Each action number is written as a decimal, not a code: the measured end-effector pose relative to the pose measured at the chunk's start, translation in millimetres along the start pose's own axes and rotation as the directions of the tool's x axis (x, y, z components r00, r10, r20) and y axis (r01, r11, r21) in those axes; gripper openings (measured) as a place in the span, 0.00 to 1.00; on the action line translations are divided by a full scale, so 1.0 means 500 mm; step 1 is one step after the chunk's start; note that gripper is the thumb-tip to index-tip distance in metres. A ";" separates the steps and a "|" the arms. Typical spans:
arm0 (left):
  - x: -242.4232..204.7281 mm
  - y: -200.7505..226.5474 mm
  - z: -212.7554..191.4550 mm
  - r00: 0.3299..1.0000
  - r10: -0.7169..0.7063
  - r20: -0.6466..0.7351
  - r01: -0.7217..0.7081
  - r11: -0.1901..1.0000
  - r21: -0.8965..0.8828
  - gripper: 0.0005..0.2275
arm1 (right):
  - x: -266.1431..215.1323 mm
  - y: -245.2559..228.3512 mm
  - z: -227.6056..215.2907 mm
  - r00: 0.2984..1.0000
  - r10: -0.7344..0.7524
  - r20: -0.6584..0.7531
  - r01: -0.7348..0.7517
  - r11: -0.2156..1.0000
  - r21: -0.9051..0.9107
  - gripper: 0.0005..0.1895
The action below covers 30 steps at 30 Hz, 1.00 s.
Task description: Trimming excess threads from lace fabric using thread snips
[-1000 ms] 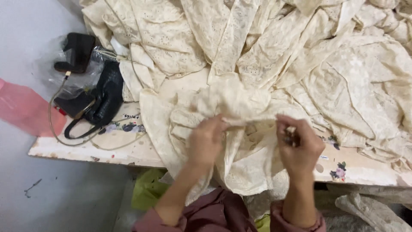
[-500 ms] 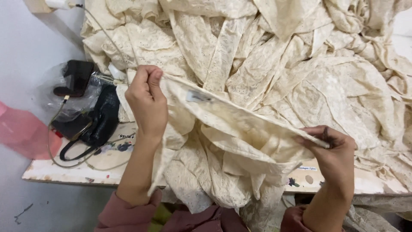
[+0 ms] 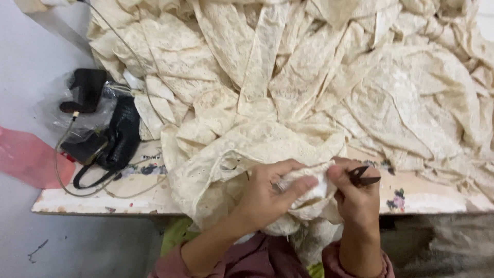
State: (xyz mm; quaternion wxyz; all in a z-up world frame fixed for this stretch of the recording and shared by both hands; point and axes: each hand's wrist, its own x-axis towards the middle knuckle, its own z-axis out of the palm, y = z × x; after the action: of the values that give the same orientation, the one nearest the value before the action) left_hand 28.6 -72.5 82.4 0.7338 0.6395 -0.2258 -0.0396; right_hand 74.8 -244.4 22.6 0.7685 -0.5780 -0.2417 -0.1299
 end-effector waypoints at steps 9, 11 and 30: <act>-0.008 -0.013 0.002 0.985 0.120 -0.128 -0.103 0.986 0.134 0.09 | -0.005 -0.057 0.007 0.987 -0.112 0.114 0.134 0.971 -0.201 0.16; -0.012 -0.016 -0.006 0.997 0.049 -0.058 -0.039 0.988 0.152 0.04 | -0.030 -0.042 0.012 0.986 -0.082 0.148 0.104 0.983 -0.148 0.05; -0.060 -0.085 -0.139 0.982 -0.119 -0.148 0.086 0.973 -0.216 0.08 | 0.058 0.025 -0.103 0.638 -0.018 -0.770 -0.329 0.897 -0.294 0.15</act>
State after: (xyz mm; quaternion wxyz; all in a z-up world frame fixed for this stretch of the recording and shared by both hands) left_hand 38.1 -5.5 27.8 0.8094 0.5711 -0.1274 -0.0497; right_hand 116.7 -287.6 16.6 0.6683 -0.6364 0.1853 -0.3377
